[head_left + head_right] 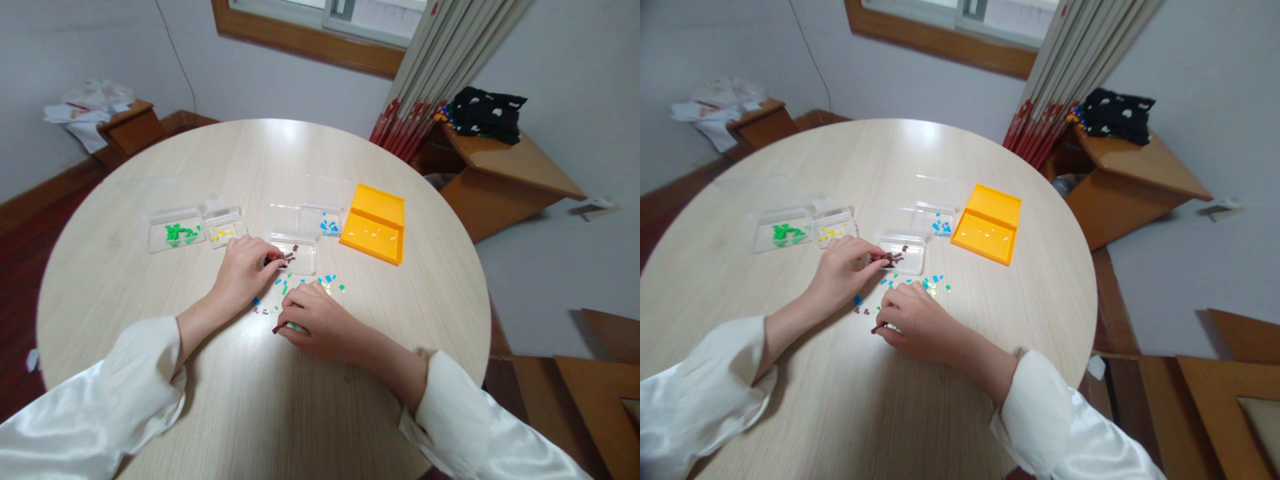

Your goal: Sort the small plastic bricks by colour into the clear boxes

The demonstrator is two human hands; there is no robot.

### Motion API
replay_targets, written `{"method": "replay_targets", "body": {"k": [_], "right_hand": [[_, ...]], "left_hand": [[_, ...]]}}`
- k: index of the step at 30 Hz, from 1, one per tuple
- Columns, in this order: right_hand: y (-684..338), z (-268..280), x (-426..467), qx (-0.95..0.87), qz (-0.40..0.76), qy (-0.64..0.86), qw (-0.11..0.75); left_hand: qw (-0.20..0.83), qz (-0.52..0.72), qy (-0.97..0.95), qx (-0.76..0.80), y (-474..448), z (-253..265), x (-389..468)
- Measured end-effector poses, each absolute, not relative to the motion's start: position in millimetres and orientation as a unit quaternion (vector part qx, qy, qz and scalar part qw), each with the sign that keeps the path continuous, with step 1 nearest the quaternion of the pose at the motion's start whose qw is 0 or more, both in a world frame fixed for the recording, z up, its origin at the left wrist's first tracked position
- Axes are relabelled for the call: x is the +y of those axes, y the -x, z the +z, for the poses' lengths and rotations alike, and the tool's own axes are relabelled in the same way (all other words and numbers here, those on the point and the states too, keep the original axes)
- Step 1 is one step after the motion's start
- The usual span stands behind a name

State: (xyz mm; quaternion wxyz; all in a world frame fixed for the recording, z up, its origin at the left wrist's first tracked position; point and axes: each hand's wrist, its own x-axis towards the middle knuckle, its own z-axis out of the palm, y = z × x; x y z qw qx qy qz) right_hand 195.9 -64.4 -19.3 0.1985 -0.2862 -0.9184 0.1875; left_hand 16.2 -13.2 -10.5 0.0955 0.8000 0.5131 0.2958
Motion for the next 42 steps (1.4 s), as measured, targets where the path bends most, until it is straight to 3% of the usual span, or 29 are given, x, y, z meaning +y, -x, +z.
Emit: {"method": "replay_targets", "body": {"k": [7,17,25,42], "right_hand": [[-195,-19,-65,-0.903,0.203,0.287,0.245],[-206,-10,-56,-0.824,0.22,0.357,0.383],[-217,-7,-43,-0.776,0.194,0.455,0.392],[-220,-14,-39,-0.782,0.181,0.481,0.351]], "left_hand": [[0.084,0.304,-0.804,0.504,-16,-15,-12],[0.101,0.285,-0.799,0.52,-10,-18,-10],[0.201,0.231,-0.83,0.466,-17,-12,-17],[0.167,0.233,-0.833,0.474,-18,-6,-20]]}}
